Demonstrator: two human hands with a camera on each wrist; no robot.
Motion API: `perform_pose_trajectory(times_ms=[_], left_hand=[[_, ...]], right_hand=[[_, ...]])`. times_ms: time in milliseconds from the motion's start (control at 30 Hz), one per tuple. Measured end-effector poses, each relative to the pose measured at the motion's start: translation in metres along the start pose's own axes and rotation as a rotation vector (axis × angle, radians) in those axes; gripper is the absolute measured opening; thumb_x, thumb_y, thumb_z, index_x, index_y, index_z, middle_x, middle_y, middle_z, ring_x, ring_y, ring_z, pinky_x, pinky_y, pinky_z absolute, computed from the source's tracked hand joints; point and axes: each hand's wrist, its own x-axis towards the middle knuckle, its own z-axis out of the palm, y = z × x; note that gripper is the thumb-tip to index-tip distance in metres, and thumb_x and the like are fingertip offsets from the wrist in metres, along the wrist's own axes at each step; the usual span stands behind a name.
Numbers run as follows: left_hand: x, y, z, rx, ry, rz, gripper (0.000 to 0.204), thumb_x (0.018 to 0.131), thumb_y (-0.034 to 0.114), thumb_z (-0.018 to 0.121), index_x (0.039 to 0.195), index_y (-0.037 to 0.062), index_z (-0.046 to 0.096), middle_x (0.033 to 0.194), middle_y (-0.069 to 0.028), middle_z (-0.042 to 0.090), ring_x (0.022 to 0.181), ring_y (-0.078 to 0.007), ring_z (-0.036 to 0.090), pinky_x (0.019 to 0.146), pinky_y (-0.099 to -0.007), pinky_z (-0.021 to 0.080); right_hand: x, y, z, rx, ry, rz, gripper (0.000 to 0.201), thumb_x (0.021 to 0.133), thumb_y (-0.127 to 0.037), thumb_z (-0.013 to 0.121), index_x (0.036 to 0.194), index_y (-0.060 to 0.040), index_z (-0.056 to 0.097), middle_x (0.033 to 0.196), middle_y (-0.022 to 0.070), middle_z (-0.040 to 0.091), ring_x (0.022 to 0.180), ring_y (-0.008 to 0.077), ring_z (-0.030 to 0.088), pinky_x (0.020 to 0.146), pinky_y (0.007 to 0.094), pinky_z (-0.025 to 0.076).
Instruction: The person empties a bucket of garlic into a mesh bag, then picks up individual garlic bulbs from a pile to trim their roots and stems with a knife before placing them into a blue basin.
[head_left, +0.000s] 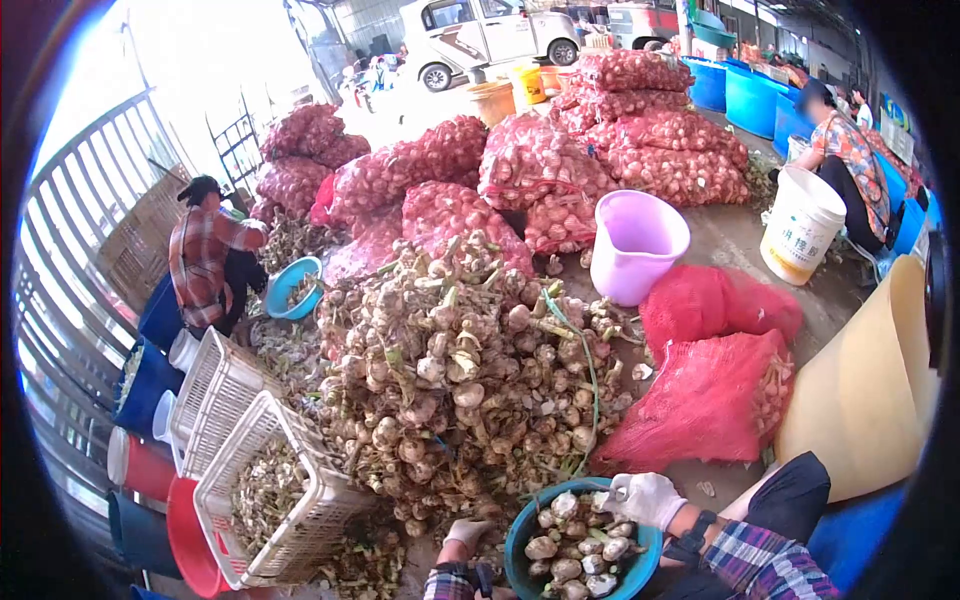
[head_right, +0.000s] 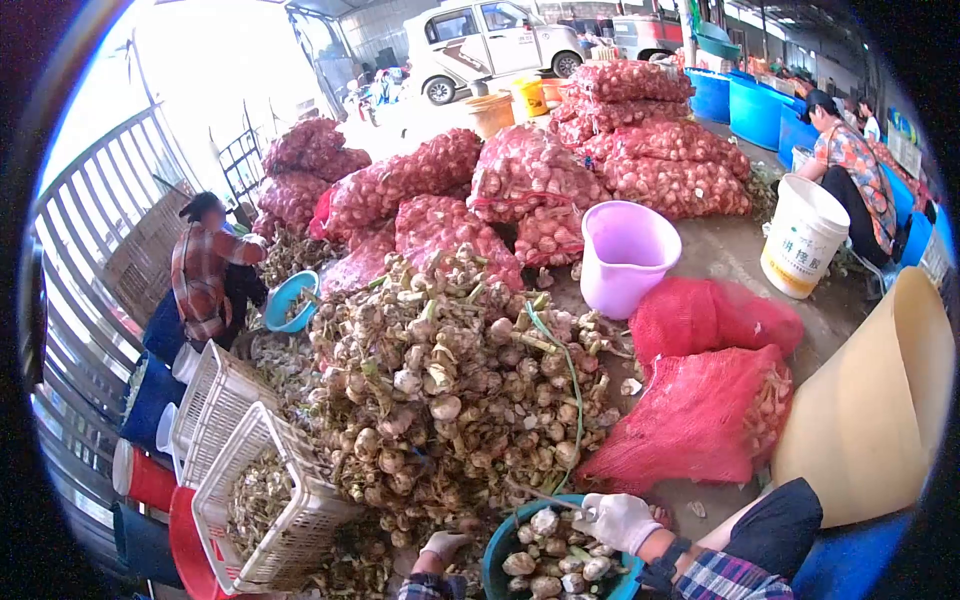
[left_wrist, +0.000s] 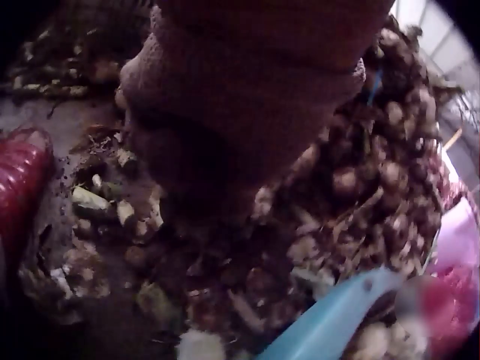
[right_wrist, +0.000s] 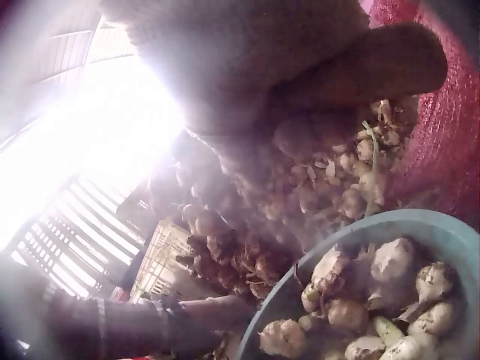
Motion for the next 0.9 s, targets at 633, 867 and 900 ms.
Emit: perform_pose_trajectory(times_ms=[633,867,900], left_hand=[[-0.2,0.076,0.062,-0.467,-0.445,0.712,0.054,0.074,-0.001,0.062,0.127,-0.0026,0.053,0.111,-0.0051,0.066,0.096,-0.0131,0.062,0.087,-0.0287,0.051],[-0.218,0.068,0.062,-0.659,-0.465,0.724,0.063,0.071,-0.004,0.067,0.131,-0.0013,0.048,0.118,-0.0108,0.064,0.104,-0.0196,0.064,0.093,-0.0316,0.051],[-0.216,0.065,0.064,-0.665,-0.449,0.768,0.066,0.072,-0.004,0.066,0.134,-0.0003,0.044,0.119,-0.012,0.063,0.107,-0.0203,0.063,0.092,-0.0314,0.052]], right_hand=[[-0.037,-0.032,-0.014,0.5,0.299,-0.454,0.026,0.081,-0.032,0.074,0.094,-0.0097,0.068,0.093,0.0102,0.068,0.083,0.0302,0.067,0.071,0.0364,0.053],[-0.058,-0.046,-0.029,0.047,0.317,-0.489,0.016,0.076,-0.023,0.07,0.08,-0.0112,0.061,0.074,0.0103,0.061,0.071,0.0307,0.065,0.059,0.041,0.05],[-0.058,-0.046,-0.025,0.01,0.366,-0.548,0.014,0.075,-0.018,0.069,0.081,-0.0104,0.059,0.074,0.0098,0.06,0.072,0.0288,0.065,0.059,0.0404,0.049]])
